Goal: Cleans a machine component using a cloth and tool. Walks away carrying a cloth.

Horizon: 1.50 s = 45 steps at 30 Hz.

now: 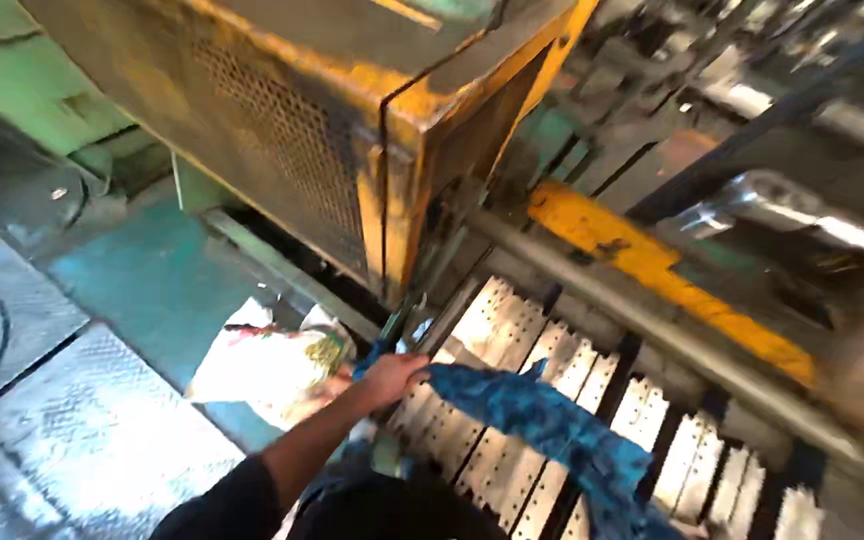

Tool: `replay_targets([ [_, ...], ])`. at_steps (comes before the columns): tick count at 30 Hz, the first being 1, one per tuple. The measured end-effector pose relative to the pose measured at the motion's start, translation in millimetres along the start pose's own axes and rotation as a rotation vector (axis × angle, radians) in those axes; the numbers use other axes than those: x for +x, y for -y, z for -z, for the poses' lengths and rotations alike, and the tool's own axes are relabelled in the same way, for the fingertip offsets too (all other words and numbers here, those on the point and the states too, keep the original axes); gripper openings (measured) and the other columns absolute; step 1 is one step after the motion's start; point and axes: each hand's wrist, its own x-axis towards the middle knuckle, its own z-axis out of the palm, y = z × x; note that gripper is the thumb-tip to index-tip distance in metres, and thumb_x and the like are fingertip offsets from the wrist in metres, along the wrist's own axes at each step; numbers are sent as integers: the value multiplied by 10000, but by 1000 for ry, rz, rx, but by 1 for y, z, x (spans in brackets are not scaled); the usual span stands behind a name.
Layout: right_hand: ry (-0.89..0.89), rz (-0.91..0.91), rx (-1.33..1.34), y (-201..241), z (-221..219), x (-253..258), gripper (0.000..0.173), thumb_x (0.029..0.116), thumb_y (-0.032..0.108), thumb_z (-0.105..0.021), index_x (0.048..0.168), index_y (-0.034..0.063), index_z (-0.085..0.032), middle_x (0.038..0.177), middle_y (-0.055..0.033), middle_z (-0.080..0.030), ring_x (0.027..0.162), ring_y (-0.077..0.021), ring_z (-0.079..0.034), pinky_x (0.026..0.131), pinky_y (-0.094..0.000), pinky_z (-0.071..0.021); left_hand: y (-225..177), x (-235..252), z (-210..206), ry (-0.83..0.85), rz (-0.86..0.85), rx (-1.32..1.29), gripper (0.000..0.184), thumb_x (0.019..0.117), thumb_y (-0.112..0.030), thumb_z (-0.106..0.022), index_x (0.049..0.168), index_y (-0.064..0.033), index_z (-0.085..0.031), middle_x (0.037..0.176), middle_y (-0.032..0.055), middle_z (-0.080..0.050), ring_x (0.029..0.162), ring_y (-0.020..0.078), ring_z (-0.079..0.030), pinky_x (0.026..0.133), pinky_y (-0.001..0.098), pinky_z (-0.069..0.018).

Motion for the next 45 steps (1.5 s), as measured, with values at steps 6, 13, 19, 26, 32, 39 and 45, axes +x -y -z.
replay_targets([
  [6, 610, -664, 495, 205, -176, -171, 386, 1036, 362, -561, 1322, 107, -607, 739, -15, -646, 578, -150, -606, 536, -382, -556, 12, 4, -11, -17, -58, -26, 338, 1073, -406, -509, 1241, -158, -665, 1131, 79, -724, 1029, 259, -716, 905, 516, -584],
  [13, 634, -855, 505, 250, -249, -229, 501, 1049, 298, -528, 1529, 192, -433, 771, -34, -631, 594, -173, -600, 579, -417, -562, 17, 6, -12, -41, -118, 6, 279, 1058, -363, -550, 1214, -153, -646, 1062, 71, -713, 949, 257, -719, 835, 495, -603],
  [19, 652, -858, 362, 244, -280, -241, 507, 1057, 328, -495, 1547, 207, -442, 946, -87, -726, 754, -214, -698, 740, -490, -599, 22, 3, -18, -106, -183, 3, 254, 1063, -355, -549, 1146, -138, -650, 1040, 67, -695, 952, 240, -709, 846, 459, -604],
  [26, 646, -789, 168, 251, -285, -242, 499, 1055, 340, -491, 1524, 171, -493, 981, -108, -754, 835, -259, -734, 806, -529, -596, 48, -12, -41, -201, -290, -164, 355, 1092, -300, -489, 1307, -34, -583, 1317, 124, -637, 1269, 234, -607, 1124, 387, -474],
  [32, 677, -902, 349, 256, -266, -223, 548, 1015, 250, -564, 1542, 190, -426, 946, -97, -700, 749, -229, -675, 714, -479, -587, 52, -15, -47, -297, -293, -223, 277, 1074, -236, -523, 1224, -90, -704, 1321, 83, -656, 1286, 203, -599, 1132, 374, -474],
  [39, 630, -578, 245, 277, -236, -221, 574, 1049, 289, -519, 1587, 171, -356, 846, -48, -699, 595, -173, -656, 581, -421, -607, 52, -16, -51, -336, -271, -240, 239, 1042, -194, -573, 1208, -126, -732, 1328, 73, -663, 1283, 201, -605, 1122, 381, -485],
  [45, 927, -631, -196, 265, -251, -224, 588, 1059, 349, -449, 1626, 310, -298, 924, -147, -746, 787, -344, -732, 727, -567, -592, 55, -20, -51, -343, -299, -199, 248, 1060, -213, -550, 1217, -93, -701, 1311, 69, -674, 1268, 195, -615, 1119, 368, -480],
])
